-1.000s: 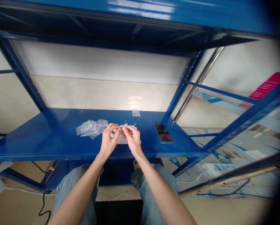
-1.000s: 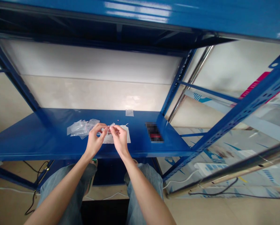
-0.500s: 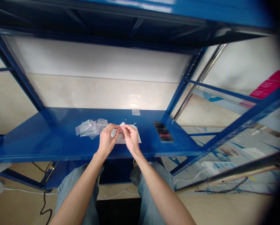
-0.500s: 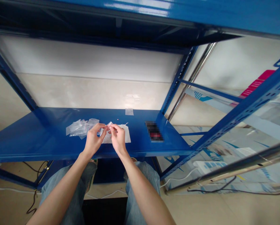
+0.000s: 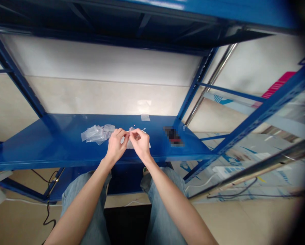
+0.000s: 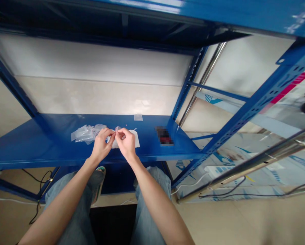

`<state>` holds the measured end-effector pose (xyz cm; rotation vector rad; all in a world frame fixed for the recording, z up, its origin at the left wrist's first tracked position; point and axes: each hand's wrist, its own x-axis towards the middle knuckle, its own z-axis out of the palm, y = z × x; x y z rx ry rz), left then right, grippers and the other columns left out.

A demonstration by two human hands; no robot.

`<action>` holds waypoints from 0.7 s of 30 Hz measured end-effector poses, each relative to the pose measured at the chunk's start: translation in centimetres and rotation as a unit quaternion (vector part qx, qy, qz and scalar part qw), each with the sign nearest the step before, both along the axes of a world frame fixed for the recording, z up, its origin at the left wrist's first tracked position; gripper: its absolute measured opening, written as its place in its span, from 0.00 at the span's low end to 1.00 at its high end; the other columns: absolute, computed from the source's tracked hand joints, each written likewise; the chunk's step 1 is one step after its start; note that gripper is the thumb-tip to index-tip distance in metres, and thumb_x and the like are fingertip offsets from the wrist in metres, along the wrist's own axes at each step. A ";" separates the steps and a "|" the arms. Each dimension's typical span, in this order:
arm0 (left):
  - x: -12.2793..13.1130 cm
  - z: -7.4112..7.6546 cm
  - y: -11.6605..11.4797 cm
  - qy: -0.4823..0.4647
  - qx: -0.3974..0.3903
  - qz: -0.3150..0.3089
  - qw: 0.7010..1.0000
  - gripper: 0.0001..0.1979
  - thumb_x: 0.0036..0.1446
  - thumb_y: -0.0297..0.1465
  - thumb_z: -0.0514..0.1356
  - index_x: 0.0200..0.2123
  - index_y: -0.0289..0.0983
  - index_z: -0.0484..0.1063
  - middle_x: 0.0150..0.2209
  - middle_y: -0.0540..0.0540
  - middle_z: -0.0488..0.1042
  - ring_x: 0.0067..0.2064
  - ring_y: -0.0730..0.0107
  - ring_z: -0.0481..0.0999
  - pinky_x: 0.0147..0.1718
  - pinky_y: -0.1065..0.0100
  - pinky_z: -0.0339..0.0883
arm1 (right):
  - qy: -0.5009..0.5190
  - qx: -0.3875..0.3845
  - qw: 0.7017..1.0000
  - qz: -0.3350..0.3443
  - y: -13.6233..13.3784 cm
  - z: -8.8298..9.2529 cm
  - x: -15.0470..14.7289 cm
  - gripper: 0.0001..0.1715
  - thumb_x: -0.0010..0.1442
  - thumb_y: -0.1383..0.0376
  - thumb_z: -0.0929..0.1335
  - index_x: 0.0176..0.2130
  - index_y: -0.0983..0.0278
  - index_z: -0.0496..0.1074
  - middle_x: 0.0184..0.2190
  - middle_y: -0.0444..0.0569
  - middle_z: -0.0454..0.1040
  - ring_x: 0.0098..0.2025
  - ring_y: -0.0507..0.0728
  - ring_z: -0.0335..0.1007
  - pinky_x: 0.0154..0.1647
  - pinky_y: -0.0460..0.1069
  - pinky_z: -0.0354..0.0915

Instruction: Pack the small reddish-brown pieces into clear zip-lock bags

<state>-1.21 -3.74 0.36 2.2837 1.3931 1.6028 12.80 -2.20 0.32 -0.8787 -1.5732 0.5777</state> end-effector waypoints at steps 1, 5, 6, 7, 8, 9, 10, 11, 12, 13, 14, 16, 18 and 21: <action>0.1 0.1 -0.3 -0.004 -0.004 0.000 1.000 0.11 0.67 0.32 0.55 0.32 0.39 0.74 0.32 0.45 0.75 0.38 0.61 0.71 0.40 0.62 0.65 | -0.010 0.004 1.000 -0.001 -0.2 0.1 0.1 0.12 0.64 0.57 0.67 0.32 0.59 0.73 0.28 0.45 0.74 0.31 0.56 0.69 0.33 0.49 0.65; 0.4 0.3 -1.2 -0.082 -0.043 -0.013 0.996 0.12 0.66 0.36 0.56 0.33 0.38 0.76 0.29 0.47 0.76 0.31 0.66 0.71 0.33 0.65 0.65 | -0.011 0.006 1.000 0.021 -0.9 0.3 0.4 0.11 0.65 0.54 0.67 0.37 0.58 0.73 0.32 0.46 0.76 0.32 0.55 0.72 0.33 0.48 0.66; 0.5 0.2 -1.2 -0.105 -0.056 -0.021 0.993 0.12 0.66 0.36 0.57 0.34 0.38 0.77 0.30 0.47 0.77 0.30 0.67 0.72 0.33 0.66 0.66 | -0.009 0.006 1.000 0.024 -1.0 0.3 0.4 0.11 0.65 0.54 0.68 0.38 0.58 0.72 0.33 0.46 0.77 0.31 0.55 0.72 0.32 0.48 0.66; 0.5 0.1 -1.1 -0.122 -0.066 -0.029 0.990 0.12 0.65 0.37 0.57 0.35 0.38 0.78 0.30 0.47 0.78 0.30 0.67 0.74 0.32 0.67 0.67 | -0.009 0.005 1.000 0.026 -1.0 0.3 0.5 0.11 0.64 0.54 0.68 0.39 0.58 0.72 0.33 0.46 0.77 0.31 0.55 0.72 0.32 0.48 0.66; 0.5 -0.1 -0.9 -0.132 -0.074 -0.037 0.988 0.12 0.65 0.37 0.58 0.36 0.38 0.78 0.32 0.46 0.80 0.31 0.66 0.75 0.33 0.67 0.69 | -0.012 0.005 1.000 0.026 -1.0 0.3 0.6 0.11 0.65 0.54 0.68 0.39 0.58 0.72 0.33 0.46 0.77 0.30 0.55 0.72 0.32 0.48 0.66; 0.5 -0.2 -0.6 -0.135 -0.077 -0.045 0.987 0.11 0.64 0.37 0.59 0.37 0.38 0.79 0.33 0.46 0.81 0.32 0.65 0.77 0.33 0.67 0.70 | -0.018 0.003 0.999 0.028 -0.9 0.2 0.7 0.11 0.65 0.53 0.68 0.39 0.58 0.72 0.33 0.46 0.77 0.31 0.55 0.73 0.32 0.48 0.66; 0.4 -0.4 -0.4 -0.132 -0.080 -0.052 0.987 0.11 0.64 0.37 0.59 0.37 0.39 0.79 0.34 0.45 0.81 0.33 0.65 0.78 0.33 0.67 0.71 | -0.025 0.002 0.999 0.030 -0.8 0.2 0.8 0.11 0.65 0.53 0.68 0.39 0.58 0.72 0.33 0.46 0.77 0.31 0.55 0.74 0.32 0.48 0.66; 0.4 -0.5 -0.1 -0.125 -0.081 -0.059 0.987 0.11 0.63 0.37 0.59 0.38 0.39 0.79 0.36 0.45 0.82 0.33 0.65 0.79 0.34 0.67 0.72 | -0.032 0.002 0.999 0.031 -0.7 0.2 1.0 0.11 0.65 0.53 0.67 0.38 0.58 0.72 0.33 0.46 0.77 0.31 0.56 0.74 0.32 0.49 0.66; 0.3 -0.6 0.1 -0.113 -0.081 -0.064 0.988 0.11 0.64 0.37 0.59 0.38 0.39 0.79 0.36 0.45 0.82 0.33 0.65 0.79 0.34 0.67 0.72 | -0.041 0.003 0.999 0.032 -0.6 0.1 1.1 0.11 0.65 0.54 0.67 0.37 0.58 0.72 0.33 0.46 0.78 0.31 0.56 0.74 0.32 0.49 0.66; 0.3 -0.7 0.2 -0.099 -0.080 -0.068 0.990 0.10 0.64 0.37 0.59 0.38 0.39 0.79 0.36 0.45 0.82 0.33 0.65 0.79 0.34 0.67 0.71 | -0.050 0.005 0.998 0.031 -0.5 0.2 1.2 0.11 0.65 0.54 0.67 0.36 0.58 0.72 0.32 0.46 0.78 0.31 0.56 0.74 0.32 0.49 0.66; 0.3 -0.7 0.3 -0.082 -0.078 -0.070 0.991 0.10 0.64 0.36 0.58 0.37 0.39 0.78 0.35 0.45 0.81 0.32 0.66 0.78 0.34 0.67 0.70 | -0.060 0.009 0.998 0.031 -0.4 0.2 1.3 0.11 0.65 0.55 0.66 0.35 0.58 0.72 0.31 0.46 0.77 0.31 0.56 0.74 0.32 0.49 0.66; 0.4 -0.6 0.1 -0.048 -0.069 -0.060 0.995 0.11 0.66 0.36 0.56 0.35 0.39 0.77 0.31 0.47 0.79 0.29 0.69 0.75 0.32 0.69 0.67 | -0.080 0.019 0.996 0.032 -0.4 0.3 1.6 0.10 0.65 0.58 0.65 0.33 0.58 0.70 0.28 0.45 0.75 0.29 0.55 0.72 0.32 0.48 0.64; 0.5 -0.4 -0.3 -0.013 -0.053 -0.036 0.998 0.12 0.66 0.35 0.56 0.32 0.38 0.75 0.26 0.49 0.74 0.26 0.71 0.70 0.30 0.69 0.61 | -0.097 0.027 0.994 0.038 -0.4 0.4 1.8 0.09 0.64 0.61 0.65 0.31 0.59 0.68 0.26 0.43 0.73 0.28 0.54 0.70 0.31 0.47 0.63; 0.8 0.0 -0.9 0.015 -0.025 0.017 0.999 0.11 0.63 0.32 0.56 0.28 0.39 0.71 0.23 0.52 0.67 0.25 0.72 0.64 0.28 0.69 0.55 | -0.105 0.028 0.994 0.033 -0.6 0.6 2.0 0.06 0.59 0.65 0.66 0.29 0.59 0.65 0.24 0.42 0.70 0.26 0.53 0.67 0.29 0.47 0.60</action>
